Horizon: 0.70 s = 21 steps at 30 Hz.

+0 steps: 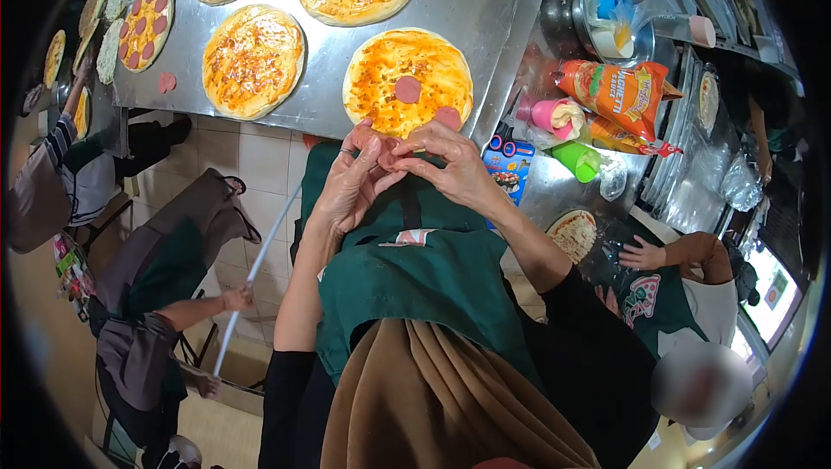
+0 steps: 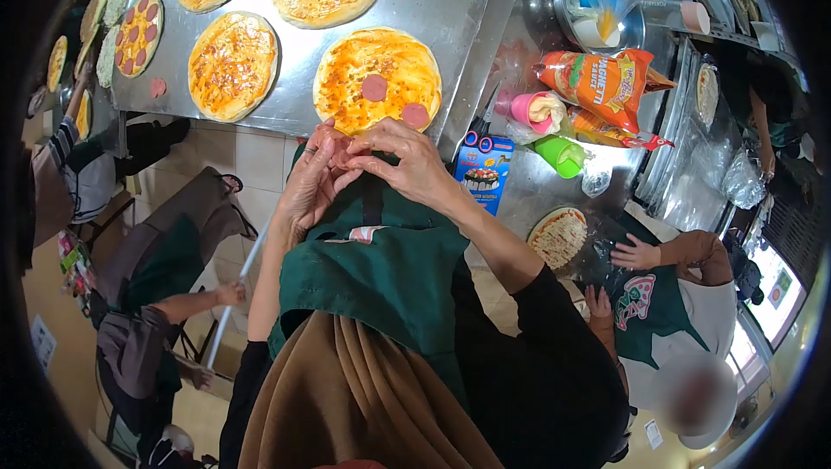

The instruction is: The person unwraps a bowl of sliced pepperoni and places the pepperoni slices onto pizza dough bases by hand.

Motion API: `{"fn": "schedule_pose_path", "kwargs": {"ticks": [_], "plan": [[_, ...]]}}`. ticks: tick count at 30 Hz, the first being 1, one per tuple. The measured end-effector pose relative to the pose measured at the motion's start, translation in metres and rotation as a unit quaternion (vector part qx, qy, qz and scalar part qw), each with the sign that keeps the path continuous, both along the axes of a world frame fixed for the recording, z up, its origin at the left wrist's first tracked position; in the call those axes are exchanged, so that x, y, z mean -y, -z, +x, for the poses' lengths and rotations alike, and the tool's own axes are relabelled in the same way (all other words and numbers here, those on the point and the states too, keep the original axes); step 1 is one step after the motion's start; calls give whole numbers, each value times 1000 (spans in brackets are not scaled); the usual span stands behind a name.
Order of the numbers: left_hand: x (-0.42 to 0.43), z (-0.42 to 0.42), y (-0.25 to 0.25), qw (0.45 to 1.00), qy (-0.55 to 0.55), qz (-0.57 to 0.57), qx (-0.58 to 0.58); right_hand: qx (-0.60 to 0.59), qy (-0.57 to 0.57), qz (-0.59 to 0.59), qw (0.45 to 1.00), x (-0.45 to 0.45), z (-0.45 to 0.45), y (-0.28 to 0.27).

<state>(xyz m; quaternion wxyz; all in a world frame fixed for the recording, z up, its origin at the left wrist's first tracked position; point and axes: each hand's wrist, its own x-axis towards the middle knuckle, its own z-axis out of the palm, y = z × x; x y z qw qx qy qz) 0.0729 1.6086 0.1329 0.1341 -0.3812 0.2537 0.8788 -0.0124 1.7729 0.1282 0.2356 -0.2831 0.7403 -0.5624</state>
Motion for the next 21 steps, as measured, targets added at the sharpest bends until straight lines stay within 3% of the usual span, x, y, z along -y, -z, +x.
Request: {"fn": "schedule_pose_path", "kwargs": {"ticks": [3, 6, 10, 13, 16, 21], "plan": [[0, 1, 3, 1000, -6, 3, 5, -99, -26, 15, 995, -3, 0, 3], [2, -2, 5, 1000, -2, 5, 6, 15, 4, 2, 1000, -3, -5, -1], [5, 3, 9, 1000, -9, 6, 4, 178, 126, -54, 974, -18, -30, 28], [9, 7, 13, 1000, -26, 8, 14, -95, 151, 134, 975, -38, -66, 36], [13, 10, 13, 999, -31, 4, 14, -309, 155, 152, 926, -44, -86, 52], [17, 10, 10, 999, -36, -13, 20, -367, 85, 238, 895, -45, -66, 63]]}}
